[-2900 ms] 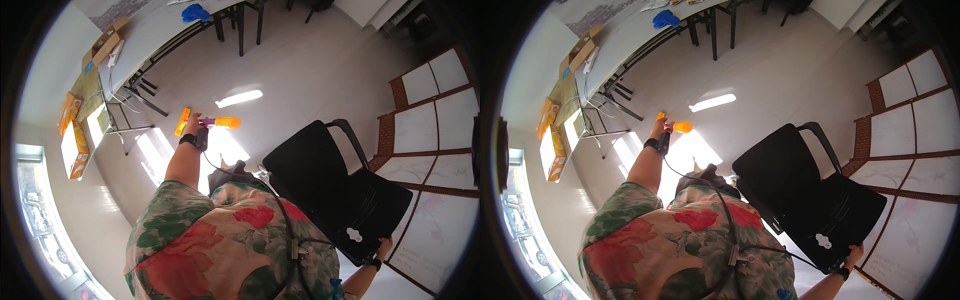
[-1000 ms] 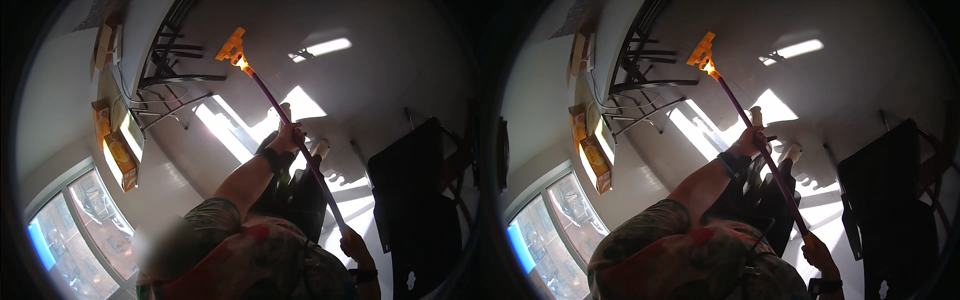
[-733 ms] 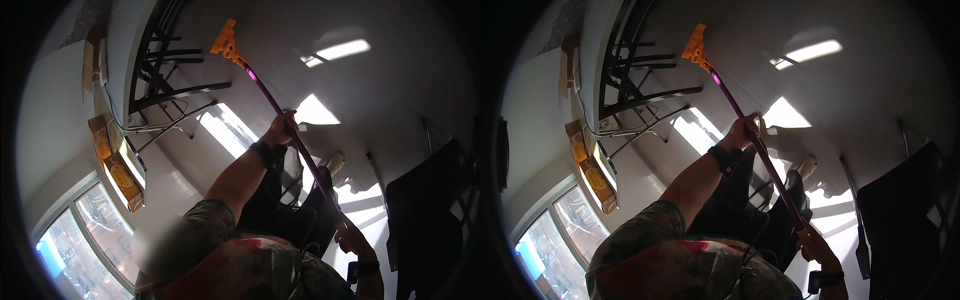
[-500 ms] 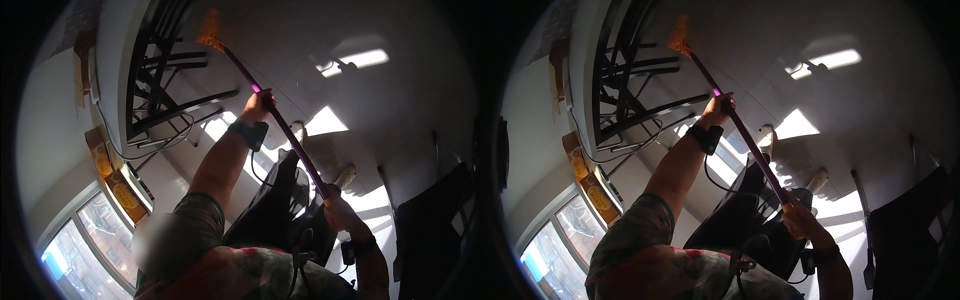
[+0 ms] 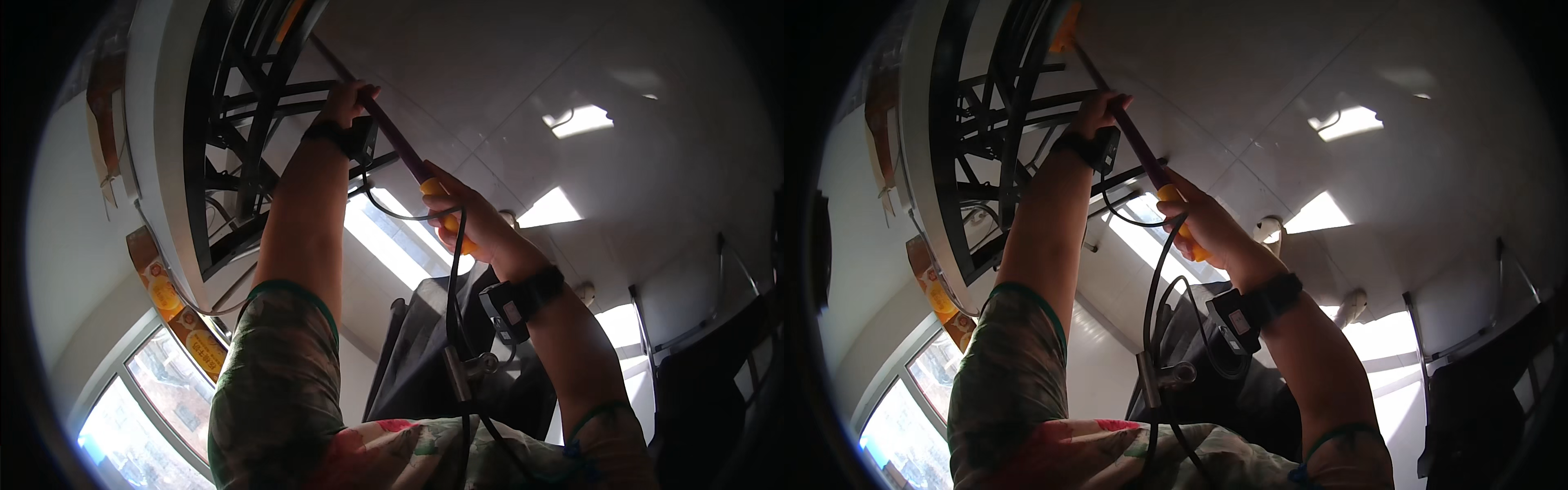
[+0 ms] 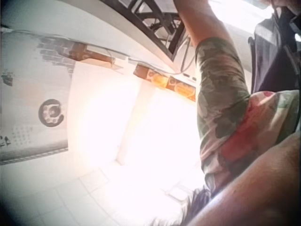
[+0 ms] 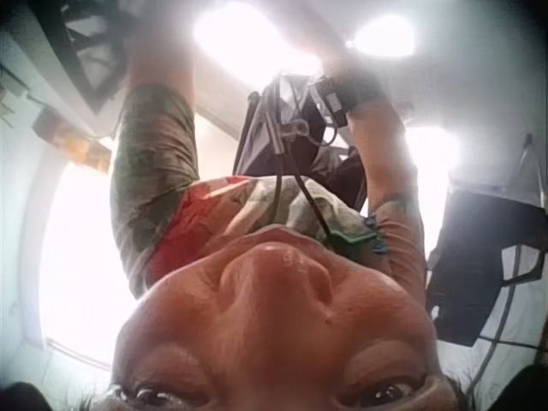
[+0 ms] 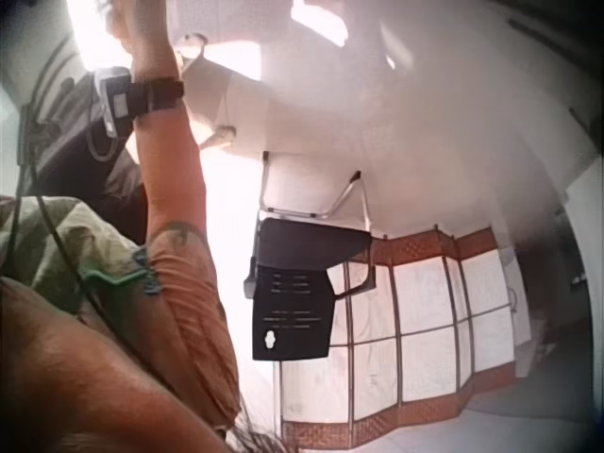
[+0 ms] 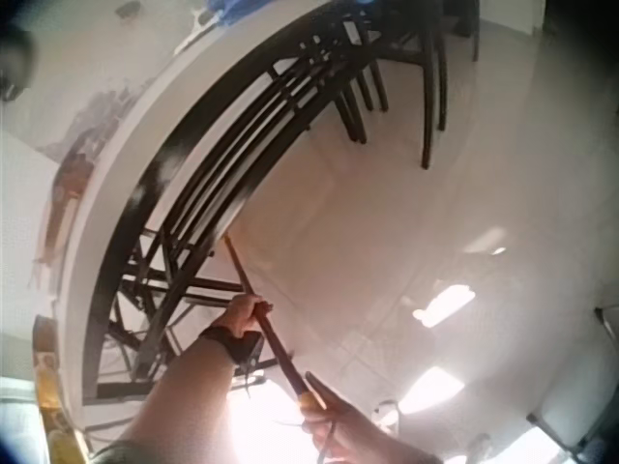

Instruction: The person mops the tiled floor of an office and a restroom using a sponge mop, then cleans the mop head in a sink.

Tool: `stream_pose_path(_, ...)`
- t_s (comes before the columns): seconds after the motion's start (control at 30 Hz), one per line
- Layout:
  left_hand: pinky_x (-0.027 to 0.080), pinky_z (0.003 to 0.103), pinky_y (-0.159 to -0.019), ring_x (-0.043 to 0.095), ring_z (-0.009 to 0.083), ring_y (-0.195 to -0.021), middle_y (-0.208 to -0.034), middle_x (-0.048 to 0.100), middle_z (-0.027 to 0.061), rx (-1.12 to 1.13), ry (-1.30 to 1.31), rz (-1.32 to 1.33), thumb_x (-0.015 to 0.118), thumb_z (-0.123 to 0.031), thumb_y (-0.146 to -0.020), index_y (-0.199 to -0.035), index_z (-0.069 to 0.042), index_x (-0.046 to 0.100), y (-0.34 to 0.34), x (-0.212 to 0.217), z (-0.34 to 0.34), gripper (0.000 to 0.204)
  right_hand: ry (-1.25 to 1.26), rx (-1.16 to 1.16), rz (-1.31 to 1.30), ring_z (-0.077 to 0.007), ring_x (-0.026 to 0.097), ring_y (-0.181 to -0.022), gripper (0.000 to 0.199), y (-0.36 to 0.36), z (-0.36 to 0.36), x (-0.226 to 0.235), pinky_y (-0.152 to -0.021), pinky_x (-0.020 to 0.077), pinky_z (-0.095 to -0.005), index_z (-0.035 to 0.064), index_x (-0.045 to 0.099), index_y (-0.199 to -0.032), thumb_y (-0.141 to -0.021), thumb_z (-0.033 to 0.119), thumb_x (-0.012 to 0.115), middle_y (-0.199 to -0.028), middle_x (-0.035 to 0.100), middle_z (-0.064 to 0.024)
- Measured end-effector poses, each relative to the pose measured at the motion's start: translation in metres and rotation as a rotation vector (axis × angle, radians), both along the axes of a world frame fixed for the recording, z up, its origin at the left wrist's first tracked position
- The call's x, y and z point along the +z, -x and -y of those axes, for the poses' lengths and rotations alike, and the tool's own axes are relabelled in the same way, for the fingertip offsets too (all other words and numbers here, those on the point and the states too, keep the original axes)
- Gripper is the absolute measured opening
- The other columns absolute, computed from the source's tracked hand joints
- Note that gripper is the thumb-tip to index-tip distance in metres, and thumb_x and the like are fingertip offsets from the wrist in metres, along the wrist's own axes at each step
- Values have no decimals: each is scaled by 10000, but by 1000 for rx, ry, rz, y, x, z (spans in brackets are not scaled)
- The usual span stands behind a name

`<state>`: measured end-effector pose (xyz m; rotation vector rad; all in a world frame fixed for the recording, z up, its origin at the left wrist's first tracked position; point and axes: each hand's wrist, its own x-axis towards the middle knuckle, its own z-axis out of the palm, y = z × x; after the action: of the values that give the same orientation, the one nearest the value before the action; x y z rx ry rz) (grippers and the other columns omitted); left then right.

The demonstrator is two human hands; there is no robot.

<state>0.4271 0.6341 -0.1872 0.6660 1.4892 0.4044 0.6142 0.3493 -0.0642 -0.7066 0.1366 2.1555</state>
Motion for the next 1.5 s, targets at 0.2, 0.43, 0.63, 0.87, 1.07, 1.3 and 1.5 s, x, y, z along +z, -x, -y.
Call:
stream_pose_path(0.2,572,412,-640,627,314,-646,-764,509,171,-304,110,-348,463,-60,-792,-856,79,407,-52,31,64,163,135,-53,-46,-82,367,-394,632,-17,63,20,-356,329,-205,255,231,-1376,-828,126,518,-644,421,-35)
stream_pose_path(0.43,573,365,-560,626,283,-600,-736,557,156,-764,125,-503,519,-149,-814,-962,110,449,-85,56,166,306,185,-80,-129,-71,363,-399,602,-66,175,64,-349,322,-196,234,214,-1380,-853,89,465,-678,418,-34)
stream_pose_path(0.63,557,397,-503,632,313,-595,-689,579,194,-631,371,-359,500,-189,-847,-902,87,492,-146,114,297,282,300,-30,0,-80,319,-359,610,-114,298,113,-331,280,-202,238,224,-1373,-844,123,505,-662,439,-57)
stream_pose_path(0.87,557,422,-494,627,363,-609,-704,541,200,-808,583,-289,496,-306,-869,-1020,92,434,-190,154,467,430,476,-10,152,-71,350,-389,597,-161,467,189,-344,263,-174,151,269,-1367,-813,46,466,-592,425,-31)
stream_pose_path(1.07,552,398,-520,635,335,-634,-876,570,241,-1009,861,-137,477,-410,-866,-1105,71,387,-222,200,623,544,626,-37,133,-102,313,-343,647,-188,627,272,-329,265,-223,171,222,-1377,-802,1,465,-580,447,-68)
stream_pose_path(1.3,509,404,-775,610,271,-866,-925,595,166,-737,1047,520,504,-398,-864,-1014,10,461,-221,232,717,436,842,159,340,-20,283,-375,578,-209,661,382,-320,201,-148,189,280,-1351,-846,232,558,-546,362,60)
stream_pose_path(1.5,508,394,-804,599,276,-896,-933,569,148,-85,962,568,552,-83,-834,-941,-43,430,-207,222,692,167,744,122,273,-61,319,-405,341,-208,645,367,-394,260,-191,184,487,-1180,-840,196,509,-523,366,48)
